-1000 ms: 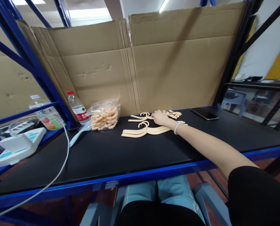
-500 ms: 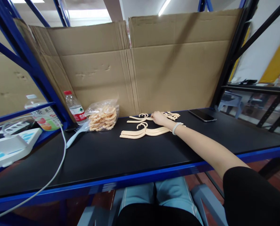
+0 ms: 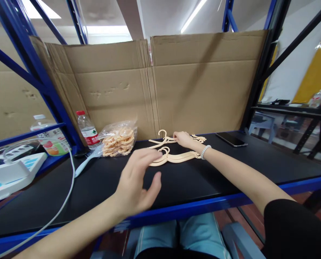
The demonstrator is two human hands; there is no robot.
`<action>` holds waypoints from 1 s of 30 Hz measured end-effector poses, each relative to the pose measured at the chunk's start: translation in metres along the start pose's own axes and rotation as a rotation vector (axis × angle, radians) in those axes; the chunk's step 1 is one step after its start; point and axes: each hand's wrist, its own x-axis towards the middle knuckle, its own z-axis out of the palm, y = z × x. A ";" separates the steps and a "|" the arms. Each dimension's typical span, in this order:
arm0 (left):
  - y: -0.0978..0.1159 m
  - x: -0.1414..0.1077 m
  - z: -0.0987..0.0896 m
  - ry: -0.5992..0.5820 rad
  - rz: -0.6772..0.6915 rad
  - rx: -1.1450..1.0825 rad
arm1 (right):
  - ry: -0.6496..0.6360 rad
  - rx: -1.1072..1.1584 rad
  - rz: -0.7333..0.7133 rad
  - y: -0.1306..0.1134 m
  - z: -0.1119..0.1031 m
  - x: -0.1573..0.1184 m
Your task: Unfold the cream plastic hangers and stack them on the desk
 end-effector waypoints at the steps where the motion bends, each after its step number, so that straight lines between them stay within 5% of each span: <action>1: -0.004 0.004 0.005 -0.034 -0.063 -0.040 | 0.031 0.000 0.003 0.000 -0.005 0.000; 6: -0.028 0.030 0.040 -0.278 -0.760 -0.671 | 0.328 0.211 -0.080 -0.004 -0.036 -0.009; 8: -0.036 0.037 0.055 -0.247 -0.884 -0.914 | 0.427 0.358 -0.164 -0.011 -0.045 -0.021; 14: -0.047 0.029 0.088 0.148 -0.911 -1.201 | 0.381 0.521 -0.362 -0.032 -0.048 -0.067; 21: -0.042 0.007 0.091 0.179 -0.965 -1.143 | -0.008 0.782 -0.436 -0.036 -0.048 -0.082; 23: -0.038 0.006 0.090 0.166 -0.951 -1.101 | -0.014 0.894 -0.344 -0.022 -0.053 -0.073; 25: -0.035 0.006 0.089 0.160 -0.936 -1.063 | 0.135 0.930 -0.166 0.004 -0.055 -0.059; 27: -0.034 0.006 0.090 0.156 -0.928 -1.040 | 0.287 0.812 0.069 0.036 -0.052 -0.045; 30: -0.034 0.004 0.091 0.144 -0.931 -1.028 | 0.199 0.458 0.264 0.080 -0.039 -0.036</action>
